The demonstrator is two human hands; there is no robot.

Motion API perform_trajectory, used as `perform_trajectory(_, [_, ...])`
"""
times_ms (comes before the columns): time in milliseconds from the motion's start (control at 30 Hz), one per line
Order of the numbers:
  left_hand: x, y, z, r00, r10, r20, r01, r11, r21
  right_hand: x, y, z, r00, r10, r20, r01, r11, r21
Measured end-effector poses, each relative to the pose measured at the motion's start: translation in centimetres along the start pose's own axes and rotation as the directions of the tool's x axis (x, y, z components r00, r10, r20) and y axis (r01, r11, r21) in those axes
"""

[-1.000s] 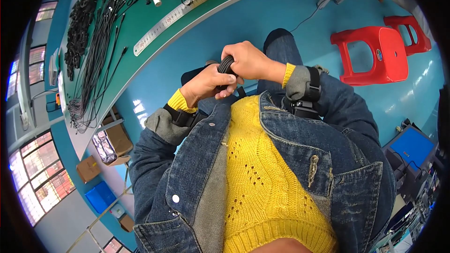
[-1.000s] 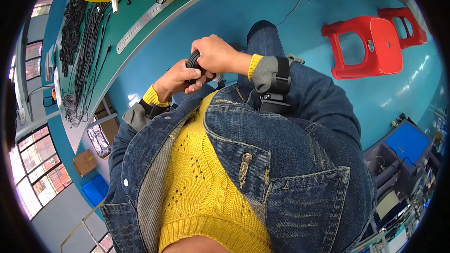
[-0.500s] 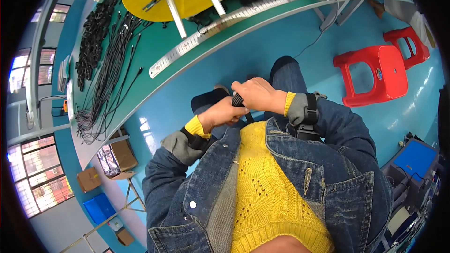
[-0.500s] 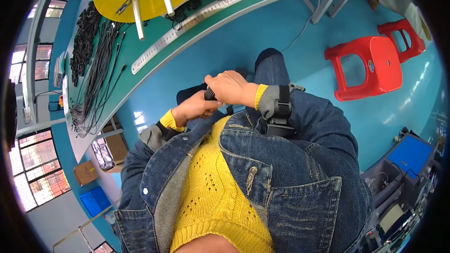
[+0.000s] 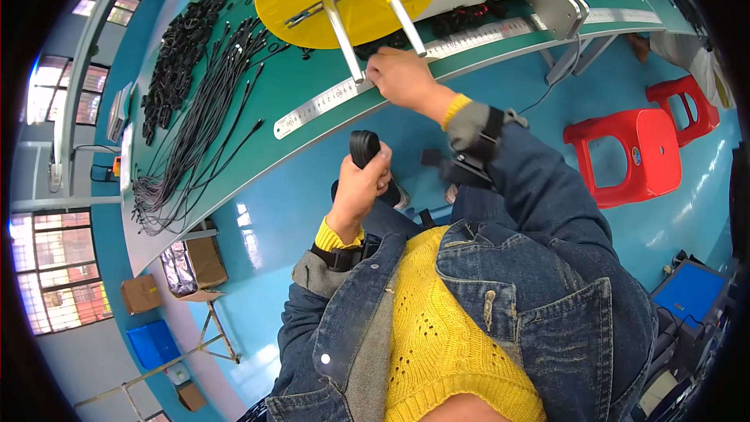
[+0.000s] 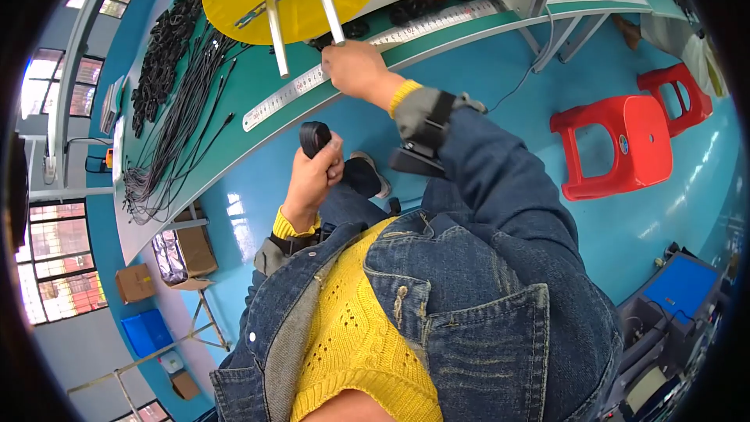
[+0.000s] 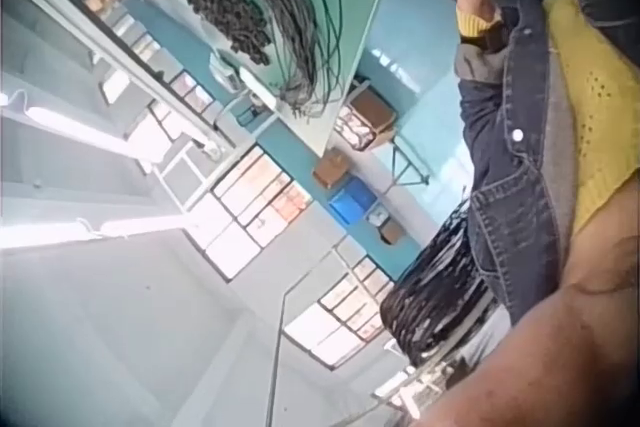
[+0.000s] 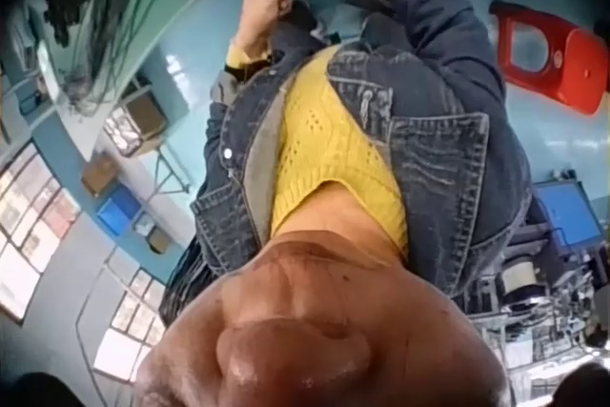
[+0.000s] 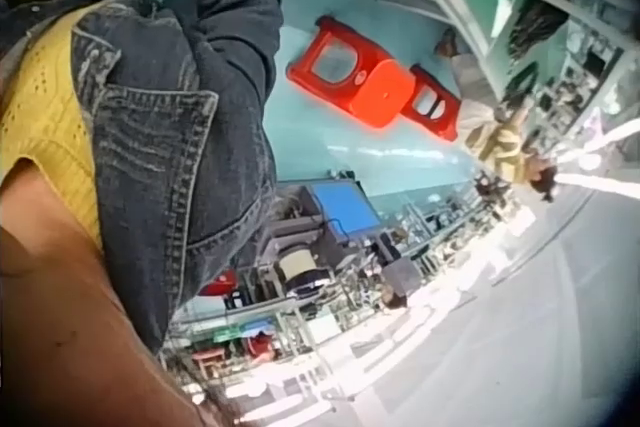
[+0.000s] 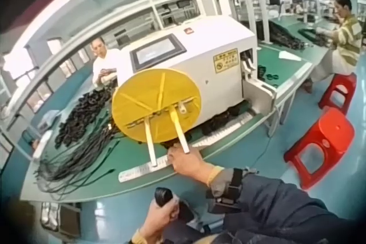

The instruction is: The person picks up a cable, winds it around the metal rods of a machine, and removes the coil. They then secure the coiled cable with a tie and place it aside before repeating the process.

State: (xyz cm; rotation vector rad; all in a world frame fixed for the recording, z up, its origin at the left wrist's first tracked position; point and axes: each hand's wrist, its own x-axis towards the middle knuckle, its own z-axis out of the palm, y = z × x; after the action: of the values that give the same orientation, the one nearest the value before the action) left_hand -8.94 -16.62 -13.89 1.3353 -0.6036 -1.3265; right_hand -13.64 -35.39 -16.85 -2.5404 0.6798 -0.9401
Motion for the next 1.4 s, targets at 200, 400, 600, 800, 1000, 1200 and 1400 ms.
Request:
perform_trajectory(200, [1.1,2.3,0.2,0.974,0.192,-0.123,-0.197,0.98,-0.031,-5.0,-3.5,-5.3,0.838,0.252,0.484,-0.545,0.348,0.763])
perform_trajectory(400, [2.1,0.8,0.9,0.998,0.047,0.03,-0.052,0.982,0.184,-9.7,-3.1,-6.9,0.795,0.161,0.585,-0.59,-0.018,0.807])
perform_trajectory(600, [1.0,0.1,0.5,0.993,-0.001,0.114,-0.012,0.994,0.109,-13.6,-4.2,-9.0,0.685,-0.022,0.728,-0.726,-0.108,0.679])
perform_trajectory(800, [0.0,-0.5,1.0,0.978,-0.116,0.174,0.09,0.984,0.151,-9.9,-2.3,-10.8,0.712,0.174,0.681,-0.697,0.298,0.653])
perform_trajectory(1000, [0.7,-0.9,1.8,0.963,-0.211,0.166,0.078,0.811,0.58,-7.8,-4.2,-9.9,0.77,-0.136,0.624,-0.15,0.911,0.385])
perform_trajectory(1200, [0.9,-3.0,0.9,0.939,0.305,0.162,-0.339,0.722,0.604,-10.0,-3.0,-7.0,0.761,-0.075,0.645,-0.463,0.634,0.62])
perform_trajectory(1400, [-0.7,-1.7,1.3,0.951,0.298,0.077,-0.275,0.71,0.648,-10.2,-4.1,-7.4,0.835,0.172,0.523,-0.542,0.421,0.728])
